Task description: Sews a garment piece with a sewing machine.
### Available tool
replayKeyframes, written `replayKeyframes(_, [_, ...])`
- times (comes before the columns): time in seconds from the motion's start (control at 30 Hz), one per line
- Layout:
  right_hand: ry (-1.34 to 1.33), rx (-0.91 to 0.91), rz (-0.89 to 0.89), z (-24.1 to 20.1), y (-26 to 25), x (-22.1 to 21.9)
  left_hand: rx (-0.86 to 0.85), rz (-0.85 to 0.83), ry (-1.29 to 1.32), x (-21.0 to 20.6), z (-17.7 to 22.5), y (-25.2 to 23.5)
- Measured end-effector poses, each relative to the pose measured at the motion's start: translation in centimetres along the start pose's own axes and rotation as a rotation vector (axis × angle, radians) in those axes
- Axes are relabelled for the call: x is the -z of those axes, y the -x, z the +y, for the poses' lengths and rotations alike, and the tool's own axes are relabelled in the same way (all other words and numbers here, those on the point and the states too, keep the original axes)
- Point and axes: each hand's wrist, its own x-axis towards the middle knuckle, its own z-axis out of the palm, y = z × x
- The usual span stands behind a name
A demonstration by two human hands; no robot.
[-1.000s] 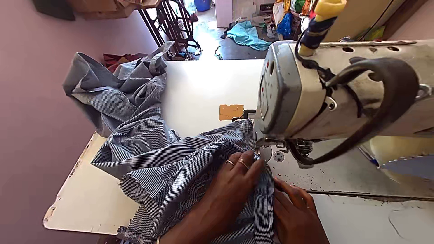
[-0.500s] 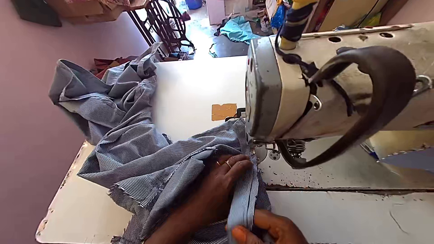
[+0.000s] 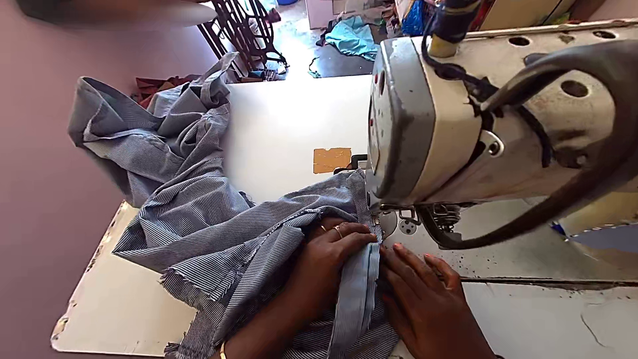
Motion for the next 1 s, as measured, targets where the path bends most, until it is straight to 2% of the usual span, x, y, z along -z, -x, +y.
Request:
replayKeyframes(0.3, [0.013,-0.004,-0.034,-0.5,0.4,0.8,-0.129,-0.118,-0.217,-1.1,-0.4,1.3])
replayKeyframes(0.7, [0.013,-0.019,-0.097,-0.4,0.3,1.3,-0.043,-0.224,-0.279,-1.3,0.4,1.3])
replayKeyframes(1.0, [0.043,-0.053,-0.028,0.1,-0.8,0.4,0.049,-0.187,-0.283,-2.0,0.6,-0.1])
